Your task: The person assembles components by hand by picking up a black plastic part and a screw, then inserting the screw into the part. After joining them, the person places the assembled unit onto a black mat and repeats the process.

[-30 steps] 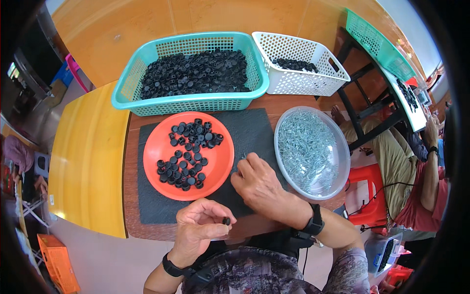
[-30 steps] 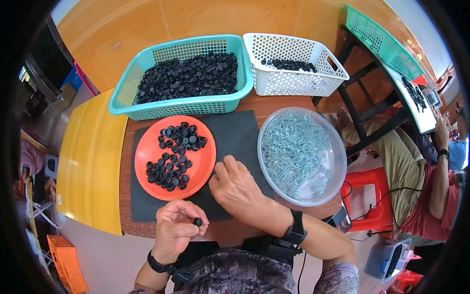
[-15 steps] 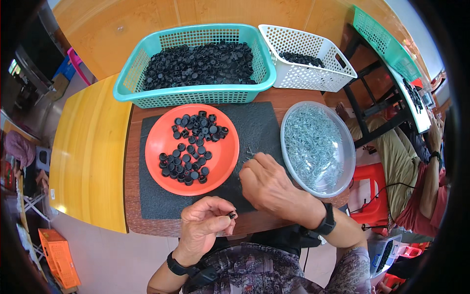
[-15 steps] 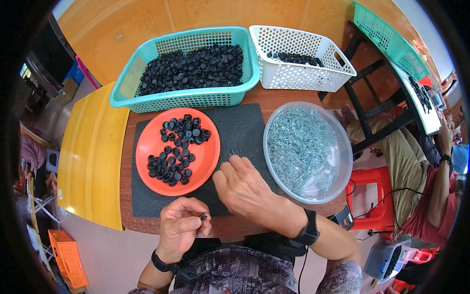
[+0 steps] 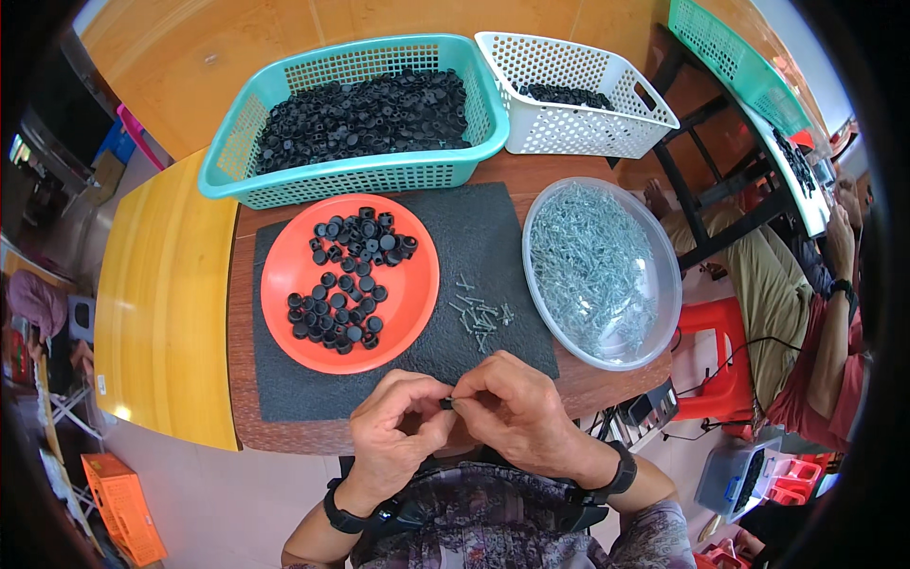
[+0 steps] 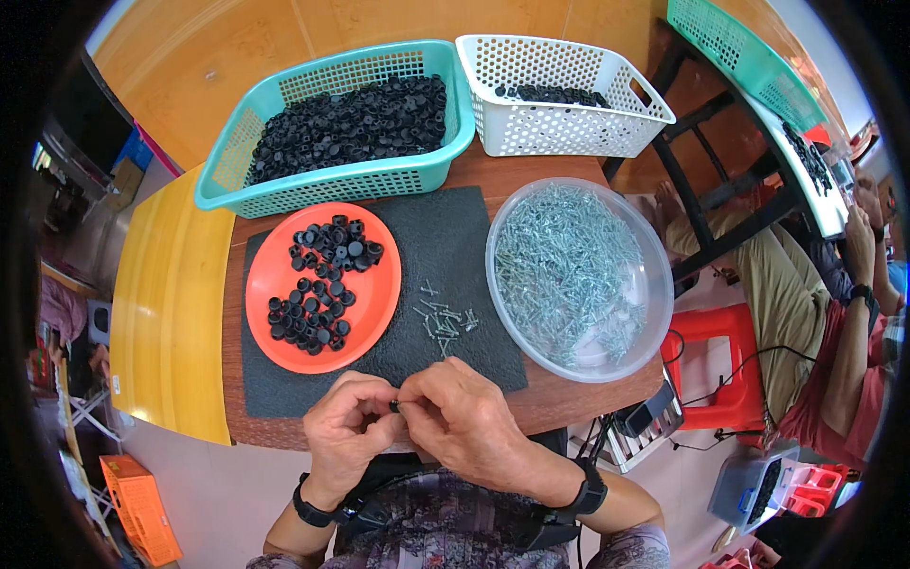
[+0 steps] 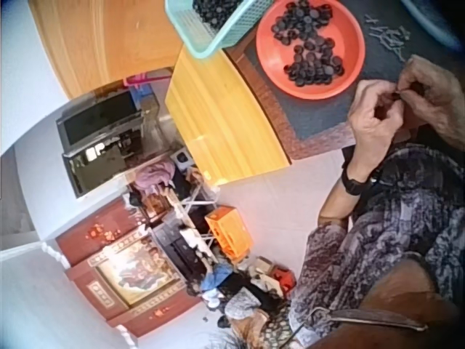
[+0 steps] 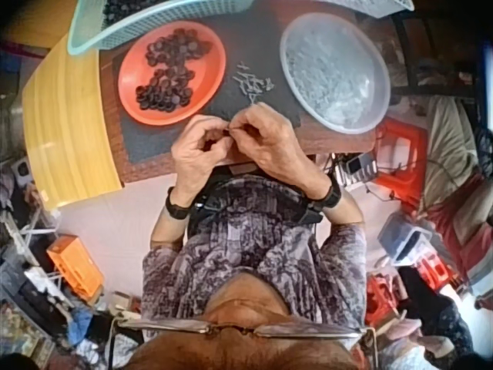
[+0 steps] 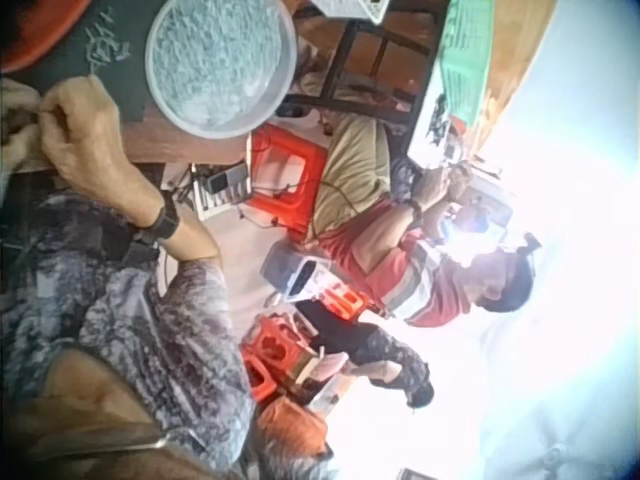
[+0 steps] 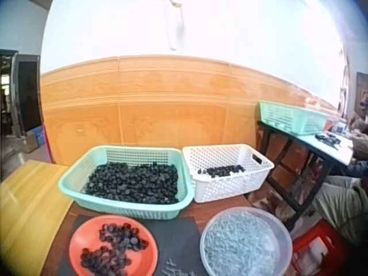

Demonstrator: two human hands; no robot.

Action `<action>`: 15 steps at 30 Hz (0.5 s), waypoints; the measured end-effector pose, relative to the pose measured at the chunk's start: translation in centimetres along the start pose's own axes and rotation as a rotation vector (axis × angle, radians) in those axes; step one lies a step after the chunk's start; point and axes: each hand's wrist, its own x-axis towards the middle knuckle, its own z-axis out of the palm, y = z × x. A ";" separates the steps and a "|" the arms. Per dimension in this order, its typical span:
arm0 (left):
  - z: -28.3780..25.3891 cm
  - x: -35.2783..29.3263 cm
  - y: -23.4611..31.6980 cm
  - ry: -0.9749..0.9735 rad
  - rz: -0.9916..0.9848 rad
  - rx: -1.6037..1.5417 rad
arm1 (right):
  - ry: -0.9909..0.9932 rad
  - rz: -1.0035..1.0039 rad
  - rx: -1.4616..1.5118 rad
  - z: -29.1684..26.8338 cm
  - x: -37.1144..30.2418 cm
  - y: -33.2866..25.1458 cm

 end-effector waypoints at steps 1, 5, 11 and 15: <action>0.0 -0.1 0.0 -0.004 -0.037 -0.015 | 0.017 0.034 0.015 0.1 -0.2 0.0; 0.3 -0.2 0.3 -0.008 -0.160 -0.162 | 0.090 0.185 0.104 0.7 -1.0 0.3; 0.7 -0.5 -0.5 0.035 -0.126 -0.363 | 0.155 0.244 0.187 1.3 -1.8 0.3; 0.9 -0.9 -0.7 0.074 -0.186 -0.551 | 0.173 0.224 0.152 1.3 -1.4 -0.4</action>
